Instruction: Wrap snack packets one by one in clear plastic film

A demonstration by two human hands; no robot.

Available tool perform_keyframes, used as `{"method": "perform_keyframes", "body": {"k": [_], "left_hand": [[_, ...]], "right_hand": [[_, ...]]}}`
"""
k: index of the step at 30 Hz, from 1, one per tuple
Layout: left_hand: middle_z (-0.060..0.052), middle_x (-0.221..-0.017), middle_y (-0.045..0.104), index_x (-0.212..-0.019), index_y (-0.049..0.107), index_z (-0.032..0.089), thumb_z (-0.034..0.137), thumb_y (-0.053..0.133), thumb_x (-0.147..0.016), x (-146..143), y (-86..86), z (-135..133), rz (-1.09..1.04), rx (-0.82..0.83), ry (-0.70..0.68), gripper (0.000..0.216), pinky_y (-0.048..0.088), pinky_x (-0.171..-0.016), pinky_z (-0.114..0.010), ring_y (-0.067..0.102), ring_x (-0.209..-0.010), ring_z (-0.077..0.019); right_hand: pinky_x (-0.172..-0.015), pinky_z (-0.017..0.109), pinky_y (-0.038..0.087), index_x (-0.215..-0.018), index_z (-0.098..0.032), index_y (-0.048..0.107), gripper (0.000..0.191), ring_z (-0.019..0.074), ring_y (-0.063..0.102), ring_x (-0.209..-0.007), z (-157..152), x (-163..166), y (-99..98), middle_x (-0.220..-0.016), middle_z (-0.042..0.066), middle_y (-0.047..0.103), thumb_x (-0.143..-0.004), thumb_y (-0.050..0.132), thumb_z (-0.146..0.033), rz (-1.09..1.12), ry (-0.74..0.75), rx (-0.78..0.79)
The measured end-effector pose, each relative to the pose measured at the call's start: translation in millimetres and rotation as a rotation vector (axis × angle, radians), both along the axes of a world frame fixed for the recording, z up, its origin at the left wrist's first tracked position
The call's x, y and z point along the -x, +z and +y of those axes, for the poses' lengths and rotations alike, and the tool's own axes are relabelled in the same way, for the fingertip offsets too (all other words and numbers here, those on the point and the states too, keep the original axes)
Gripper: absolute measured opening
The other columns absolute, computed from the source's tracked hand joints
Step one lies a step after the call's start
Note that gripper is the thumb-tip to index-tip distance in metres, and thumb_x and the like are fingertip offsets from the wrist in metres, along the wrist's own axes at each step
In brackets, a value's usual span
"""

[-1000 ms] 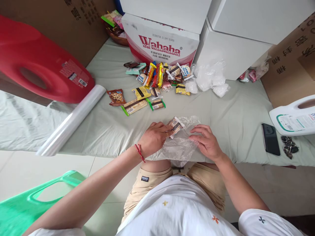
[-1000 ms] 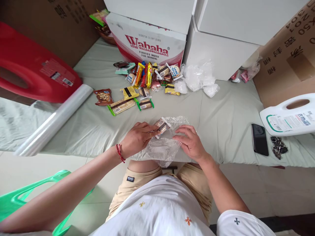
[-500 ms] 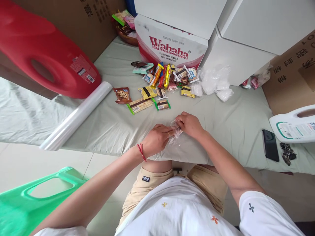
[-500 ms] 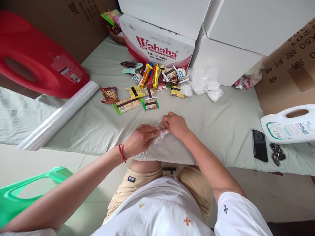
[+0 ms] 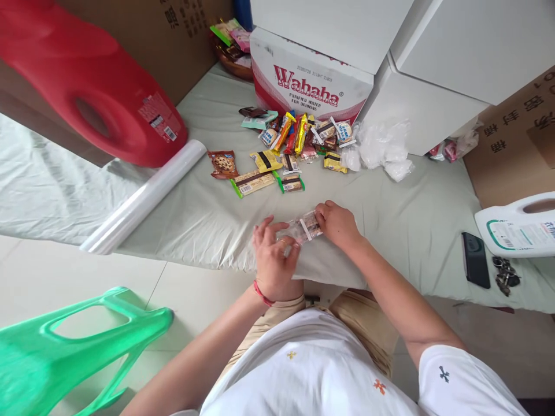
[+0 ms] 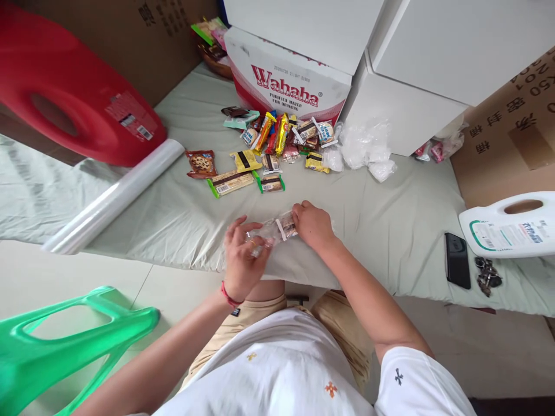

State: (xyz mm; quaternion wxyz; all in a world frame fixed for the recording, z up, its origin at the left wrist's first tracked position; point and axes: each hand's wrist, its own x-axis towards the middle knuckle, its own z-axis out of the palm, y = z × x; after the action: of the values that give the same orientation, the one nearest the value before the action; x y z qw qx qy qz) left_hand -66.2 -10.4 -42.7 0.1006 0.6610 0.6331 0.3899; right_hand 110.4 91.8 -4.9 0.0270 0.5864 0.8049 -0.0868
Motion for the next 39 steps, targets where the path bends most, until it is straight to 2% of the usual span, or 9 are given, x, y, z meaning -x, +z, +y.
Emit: {"method": "perform_keyframes", "body": {"k": [4, 7, 11, 15, 19, 23, 29, 33, 39], "left_hand": [[-0.011, -0.11, 0.065, -0.066, 0.064, 0.021, 0.033, 0.061, -0.091, 45, -12.1, 23, -0.018, 0.125, 0.162, 0.027, 0.041, -0.113, -0.059, 0.052, -0.132, -0.0346], [-0.015, -0.121, 0.06, -0.081, 0.07, 0.021, 0.036, 0.067, -0.085, 63, -15.6, 28, 0.041, 0.178, 0.261, 0.016, 0.039, -0.114, -0.061, 0.046, -0.137, -0.0399], [-0.017, -0.147, 0.05, -0.113, 0.07, 0.021, 0.043, 0.057, -0.094, 50, -6.5, 27, 0.057, 0.185, 0.282, 0.031, 0.028, -0.121, -0.065, 0.028, -0.153, -0.04], [-0.018, -0.157, 0.042, -0.1, 0.071, 0.019, 0.04, 0.068, -0.086, 30, 0.1, 31, 0.154, 0.242, 0.153, 0.026, 0.015, -0.123, -0.071, 0.015, -0.157, -0.046], [-0.017, -0.146, 0.051, -0.086, 0.07, 0.02, 0.029, 0.069, -0.083, 27, -5.9, 37, 0.162, 0.187, 0.133, 0.009, 0.032, -0.116, -0.067, 0.028, -0.15, -0.0454], [-0.016, -0.124, 0.063, -0.086, 0.068, 0.02, 0.025, 0.065, -0.08, 30, -9.4, 41, 0.095, 0.163, 0.106, 0.008, 0.045, -0.103, -0.055, 0.054, -0.124, -0.0373], [-0.001, -0.078, 0.064, -0.09, 0.059, 0.022, 0.027, 0.054, -0.079, 36, 3.8, 46, -0.154, 0.364, 0.03, 0.013, 0.045, -0.072, -0.032, 0.057, -0.072, -0.0191], [0.002, -0.07, 0.061, -0.092, 0.059, 0.023, 0.043, 0.056, -0.084, 35, 15.4, 51, -0.23, 0.424, 0.043, 0.022, 0.039, -0.066, -0.029, 0.054, -0.065, -0.0172], [0.0, -0.059, 0.053, -0.071, 0.052, 0.024, 0.043, 0.055, -0.088, 23, 14.8, 62, -0.039, 0.487, 0.135, 0.025, 0.031, -0.061, -0.03, 0.051, -0.062, -0.0194]], "right_hand": [[-0.068, 0.029, 0.037, -0.104, -0.023, 0.072, 0.029, 0.0191, 0.062, -0.082, -1, -6, 0.1, -0.098, 0.005, 0.072, -0.105, 0.045, -0.033, 0.173, 0.021, 0.118], [-0.071, 0.027, 0.039, -0.102, -0.023, 0.072, 0.027, 0.0183, 0.063, -0.084, -3, -8, -3.4, -0.096, 0.003, 0.074, -0.104, 0.048, -0.033, 0.275, 0.025, 0.181], [-0.074, 0.029, 0.04, -0.104, -0.022, 0.072, 0.028, 0.02, 0.065, -0.09, -3, -6, -8.3, -0.1, 0.005, 0.074, -0.105, 0.046, -0.031, 0.244, 0.029, 0.148], [-0.077, 0.032, 0.044, -0.122, -0.021, 0.069, 0.028, 0.0237, 0.063, -0.094, -6, -10, -3.9, -0.111, 0.009, 0.07, -0.103, 0.05, -0.031, 0.223, 0.017, 0.071], [-0.092, 0.041, 0.046, -0.13, -0.02, 0.067, 0.033, 0.0297, 0.054, -0.11, -26, -12, 11.5, -0.126, 0.014, 0.063, -0.101, 0.051, -0.022, 0.288, 0.142, -0.263], [-0.094, 0.043, 0.046, -0.118, -0.027, 0.073, 0.03, 0.0266, 0.054, -0.104, -47, -8, 15.3, -0.122, 0.01, 0.067, -0.1, 0.051, -0.018, 0.424, 0.319, -0.279], [-0.074, 0.032, 0.05, -0.102, -0.022, 0.075, 0.023, 0.0188, 0.062, -0.08, -20, -23, -11.7, -0.092, 0.005, 0.071, -0.096, 0.054, -0.028, 0.749, -0.112, 0.05], [-0.061, 0.027, 0.044, -0.093, -0.018, 0.073, 0.02, 0.0151, 0.057, -0.064, 2, -36, -24.1, -0.074, 0.0, 0.066, -0.09, 0.06, -0.033, 0.723, -0.298, 0.308], [-0.076, 0.037, 0.05, -0.115, -0.019, 0.072, 0.026, 0.0269, 0.059, -0.098, -13, -38, -11.9, -0.11, 0.012, 0.067, -0.095, 0.055, -0.022, 0.359, -0.203, -0.17]]}}
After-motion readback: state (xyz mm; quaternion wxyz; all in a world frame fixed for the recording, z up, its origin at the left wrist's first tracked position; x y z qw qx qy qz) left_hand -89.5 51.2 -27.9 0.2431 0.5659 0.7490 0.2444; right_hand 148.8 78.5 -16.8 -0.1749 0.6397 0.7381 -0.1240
